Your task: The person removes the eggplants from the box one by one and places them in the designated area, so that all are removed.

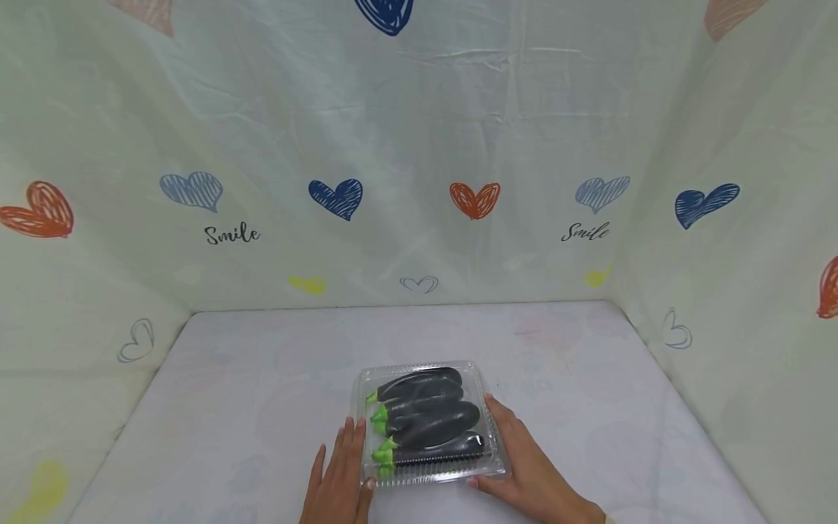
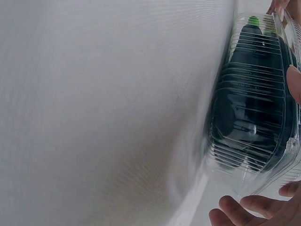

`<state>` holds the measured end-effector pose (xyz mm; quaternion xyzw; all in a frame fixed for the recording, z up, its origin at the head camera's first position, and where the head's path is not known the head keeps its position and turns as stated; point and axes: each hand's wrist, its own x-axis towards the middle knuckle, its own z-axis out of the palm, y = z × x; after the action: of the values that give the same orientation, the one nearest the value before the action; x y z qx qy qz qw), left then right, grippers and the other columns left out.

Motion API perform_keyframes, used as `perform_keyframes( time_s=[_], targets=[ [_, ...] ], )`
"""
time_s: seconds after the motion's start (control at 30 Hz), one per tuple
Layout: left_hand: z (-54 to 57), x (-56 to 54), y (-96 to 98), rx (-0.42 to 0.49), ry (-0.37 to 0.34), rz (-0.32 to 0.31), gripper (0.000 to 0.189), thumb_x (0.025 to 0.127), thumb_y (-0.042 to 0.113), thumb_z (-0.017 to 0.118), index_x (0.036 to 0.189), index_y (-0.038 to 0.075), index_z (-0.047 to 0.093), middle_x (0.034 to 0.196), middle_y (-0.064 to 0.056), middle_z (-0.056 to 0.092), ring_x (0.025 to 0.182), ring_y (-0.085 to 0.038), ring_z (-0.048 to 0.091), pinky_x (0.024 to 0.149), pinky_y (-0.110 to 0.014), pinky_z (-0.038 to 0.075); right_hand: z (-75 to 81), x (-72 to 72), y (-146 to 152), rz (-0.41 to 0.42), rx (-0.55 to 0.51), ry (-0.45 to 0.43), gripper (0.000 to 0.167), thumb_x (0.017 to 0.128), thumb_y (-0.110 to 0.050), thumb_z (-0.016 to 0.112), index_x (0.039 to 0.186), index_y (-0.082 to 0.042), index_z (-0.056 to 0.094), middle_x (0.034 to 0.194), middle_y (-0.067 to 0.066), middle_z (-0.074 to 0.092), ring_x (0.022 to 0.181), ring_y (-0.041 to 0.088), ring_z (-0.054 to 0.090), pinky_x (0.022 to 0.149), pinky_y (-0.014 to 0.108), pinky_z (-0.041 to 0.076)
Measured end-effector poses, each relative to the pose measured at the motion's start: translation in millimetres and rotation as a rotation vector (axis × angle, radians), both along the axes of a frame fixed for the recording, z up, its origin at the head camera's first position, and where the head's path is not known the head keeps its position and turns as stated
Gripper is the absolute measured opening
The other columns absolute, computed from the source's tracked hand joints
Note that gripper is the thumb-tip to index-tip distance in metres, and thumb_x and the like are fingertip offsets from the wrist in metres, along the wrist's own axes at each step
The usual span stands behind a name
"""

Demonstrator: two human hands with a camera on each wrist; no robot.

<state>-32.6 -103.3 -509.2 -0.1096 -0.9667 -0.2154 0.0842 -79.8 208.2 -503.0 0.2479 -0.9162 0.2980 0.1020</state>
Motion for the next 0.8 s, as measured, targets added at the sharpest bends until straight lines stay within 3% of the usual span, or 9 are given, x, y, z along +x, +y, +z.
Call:
perform_keyframes(
  time_s=[0.13,0.37,0.6,0.8],
  targets=[
    [-0.5,-0.8,1.0,-0.029,0.036,0.001,0.071,0.106,0.025,0.056,0.162,0.004,0.017,0.158,-0.029,0.045,0.14,-0.045,0.052,0.11,-0.069,0.038,0.1,0.9,-1.6,-0.019,-0.005,-0.037,0.117,0.076,-0.05,0.092,0.167,-0.014,0.027,0.161,0.002,0.046,0.141,0.026,0.051,0.108,0.051,0.052],
    [1.3,-2.2,3.3,0.004,-0.005,0.0,0.068,0.103,0.015,0.056,0.158,0.0,0.019,0.158,-0.033,0.042,0.141,-0.05,0.049,0.111,-0.073,0.033,-0.7,1.7,-2.1,-0.034,-0.004,-0.045,0.118,0.076,-0.048,0.094,0.167,-0.015,0.027,0.161,0.002,0.045,0.14,0.024,0.051,0.108,0.05,0.053],
    [-1.9,-0.8,6.6,-0.031,0.148,0.02,0.077,0.096,0.012,0.064,0.159,0.003,0.019,0.151,-0.032,0.052,0.133,-0.048,0.058,0.103,-0.069,0.04,-1.2,1.4,-1.9,-0.034,-0.007,-0.039,0.118,0.075,-0.047,0.094,0.167,-0.016,0.027,0.16,0.001,0.046,0.138,0.022,0.051,0.107,0.048,0.054],
    [1.6,-0.9,5.9,0.005,0.055,0.012,0.067,0.098,0.004,0.059,0.155,-0.003,0.025,0.153,-0.034,0.048,0.136,-0.049,0.055,0.108,-0.072,0.037,-1.6,1.6,-2.4,-0.046,-0.009,-0.054,0.118,0.075,-0.05,0.093,0.167,-0.017,0.027,0.16,0.001,0.046,0.139,0.024,0.052,0.108,0.05,0.053]
  ],
)
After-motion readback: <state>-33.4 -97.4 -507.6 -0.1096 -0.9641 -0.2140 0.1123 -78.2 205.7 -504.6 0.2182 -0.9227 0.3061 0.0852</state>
